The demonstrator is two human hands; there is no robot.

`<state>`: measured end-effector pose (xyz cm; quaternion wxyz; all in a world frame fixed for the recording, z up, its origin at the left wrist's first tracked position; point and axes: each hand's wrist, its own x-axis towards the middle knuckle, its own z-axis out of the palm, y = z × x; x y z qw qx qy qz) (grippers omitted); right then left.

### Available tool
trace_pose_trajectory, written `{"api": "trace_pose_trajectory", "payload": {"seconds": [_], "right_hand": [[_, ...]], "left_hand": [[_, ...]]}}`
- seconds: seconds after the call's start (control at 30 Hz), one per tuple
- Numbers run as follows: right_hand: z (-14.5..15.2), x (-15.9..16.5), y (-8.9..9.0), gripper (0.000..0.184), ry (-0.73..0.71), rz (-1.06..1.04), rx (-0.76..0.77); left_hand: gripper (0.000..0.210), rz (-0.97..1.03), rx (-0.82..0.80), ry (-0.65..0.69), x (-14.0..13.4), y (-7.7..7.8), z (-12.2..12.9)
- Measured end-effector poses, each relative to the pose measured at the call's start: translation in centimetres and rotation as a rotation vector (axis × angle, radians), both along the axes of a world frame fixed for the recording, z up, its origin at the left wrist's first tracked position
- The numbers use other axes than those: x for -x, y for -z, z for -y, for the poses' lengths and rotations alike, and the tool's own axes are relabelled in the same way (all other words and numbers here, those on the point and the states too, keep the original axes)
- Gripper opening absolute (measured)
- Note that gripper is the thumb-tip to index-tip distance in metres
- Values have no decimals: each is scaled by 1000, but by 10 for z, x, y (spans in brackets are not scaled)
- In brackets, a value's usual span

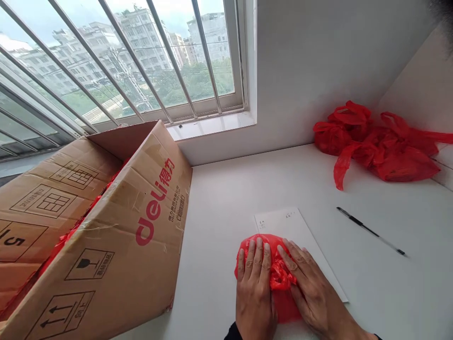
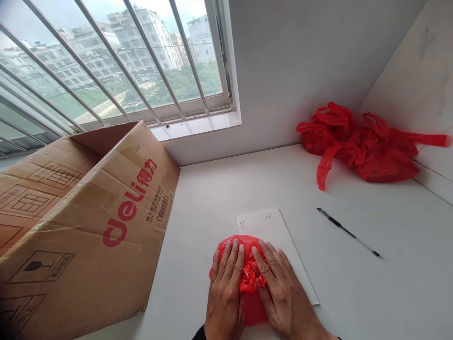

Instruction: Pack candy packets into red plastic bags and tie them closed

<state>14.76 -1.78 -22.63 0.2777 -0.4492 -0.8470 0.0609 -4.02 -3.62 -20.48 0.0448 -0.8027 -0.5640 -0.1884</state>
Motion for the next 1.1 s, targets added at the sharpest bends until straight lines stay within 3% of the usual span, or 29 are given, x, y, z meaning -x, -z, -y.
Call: {"api": "trace_pose_trajectory", "payload": {"seconds": [0.23, 0.63, 0.8, 0.97, 1.1], "right_hand": [[1, 2, -14, 64, 21, 30, 102], [2, 0, -10, 67, 30, 57, 89], [2, -2, -10, 64, 8, 58, 116], [10, -9, -5, 53, -25, -193, 183], [20, -16, 7, 41, 63, -448, 370]], "left_hand": [[75, 62, 138, -1, -6, -7, 0], [75, 85, 166, 20, -7, -8, -2], [68, 318, 221, 60, -2, -7, -1], [46, 468, 188, 5, 2, -23, 9], [62, 399, 170, 35, -3, -35, 12]]}}
